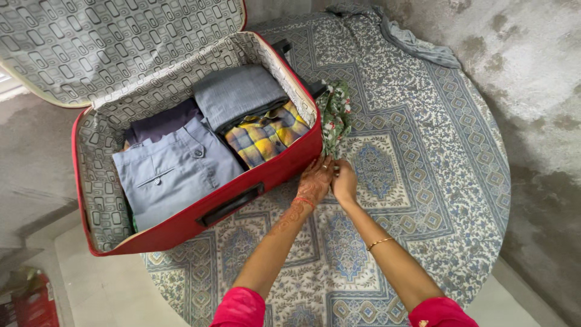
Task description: The person folds a floral garment by hand and places it into a suitcase before closing the lid and zipping it.
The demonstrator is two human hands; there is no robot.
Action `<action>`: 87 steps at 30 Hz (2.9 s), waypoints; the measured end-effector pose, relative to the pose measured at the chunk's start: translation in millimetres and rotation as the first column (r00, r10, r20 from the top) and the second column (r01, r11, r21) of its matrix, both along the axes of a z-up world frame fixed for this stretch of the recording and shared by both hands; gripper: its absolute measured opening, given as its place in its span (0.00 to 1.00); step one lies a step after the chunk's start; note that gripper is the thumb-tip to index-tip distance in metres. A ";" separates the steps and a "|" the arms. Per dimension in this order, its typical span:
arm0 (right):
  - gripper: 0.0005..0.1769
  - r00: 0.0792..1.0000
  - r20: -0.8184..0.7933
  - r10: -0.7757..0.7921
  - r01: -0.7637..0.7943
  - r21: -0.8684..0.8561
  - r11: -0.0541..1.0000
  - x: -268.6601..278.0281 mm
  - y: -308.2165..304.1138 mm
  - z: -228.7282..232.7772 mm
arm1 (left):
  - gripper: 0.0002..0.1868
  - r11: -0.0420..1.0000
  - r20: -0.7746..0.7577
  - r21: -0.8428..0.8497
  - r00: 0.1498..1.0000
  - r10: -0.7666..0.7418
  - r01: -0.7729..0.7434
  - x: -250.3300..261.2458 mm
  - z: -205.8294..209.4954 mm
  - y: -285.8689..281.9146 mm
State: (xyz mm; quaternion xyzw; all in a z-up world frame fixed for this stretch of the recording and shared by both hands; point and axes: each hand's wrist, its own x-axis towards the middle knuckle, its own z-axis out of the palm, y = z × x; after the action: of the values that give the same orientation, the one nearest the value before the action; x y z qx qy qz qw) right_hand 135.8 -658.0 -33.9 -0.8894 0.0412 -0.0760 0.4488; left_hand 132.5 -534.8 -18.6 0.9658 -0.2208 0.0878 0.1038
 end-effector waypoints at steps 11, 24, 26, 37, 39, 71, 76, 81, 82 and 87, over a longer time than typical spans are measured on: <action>0.24 0.984 0.161 0.070 -0.070 -0.008 0.998 47.0 -13.1 -64.6 | 0.45 0.780 -0.307 -0.515 0.926 0.220 -0.356 9.5 -56.1 -26.0; 0.07 0.980 -0.012 0.201 -0.165 0.525 0.835 30.2 -107.7 -73.3 | 0.21 0.461 -0.438 -0.724 0.858 0.268 -0.514 -6.9 -112.2 -41.4; 0.06 0.992 -0.014 0.126 -0.067 0.784 0.617 20.1 -134.4 -73.2 | 0.20 0.368 -0.444 -0.750 0.830 0.336 -0.550 -25.4 -120.9 -41.1; 0.06 0.954 -0.235 -0.185 0.297 0.820 0.489 -34.2 -309.2 -46.1 | 0.24 -0.063 -0.640 -0.718 0.622 0.451 -0.694 -175.1 -121.5 44.6; 0.07 0.939 -0.266 -0.219 0.345 0.736 0.583 -45.9 -321.6 -34.2 | 0.27 -0.032 -0.661 -0.642 0.532 0.529 -0.766 -196.2 -110.9 56.0; 0.13 0.982 -0.188 -0.006 -0.123 -0.666 0.736 -10.6 -307.9 36.2 | 0.16 0.320 -0.323 -0.292 0.408 0.854 -0.901 -174.2 -35.9 45.1; 0.16 0.912 -0.351 -0.210 0.037 -0.441 0.897 57.5 -331.0 45.8 | 0.28 -0.103 -0.537 -0.837 0.770 0.344 -0.537 -112.4 -5.3 6.2; 0.22 0.949 -0.123 -0.292 0.313 0.218 0.925 83.5 -338.2 15.7 | 0.54 0.415 -0.133 -0.879 0.957 0.257 -0.234 -96.9 38.6 -49.0; 0.27 0.971 -0.086 -0.225 0.234 0.122 0.964 78.2 -336.3 5.7 | 0.57 0.405 -0.291 -0.829 0.916 0.276 -0.386 -99.0 37.0 -63.1; 0.55 0.982 -0.171 0.078 -0.120 -0.250 0.961 36.0 -300.7 -26.4 | 0.58 0.695 -0.404 -0.473 0.834 0.375 -0.541 -159.4 -12.4 -155.3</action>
State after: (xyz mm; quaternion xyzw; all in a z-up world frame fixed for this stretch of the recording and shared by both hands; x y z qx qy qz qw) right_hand 171.8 -958.6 -60.3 -0.9446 0.0221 0.0135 0.3272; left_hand -26.8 -690.1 -31.0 0.9158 0.0829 0.0374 0.3913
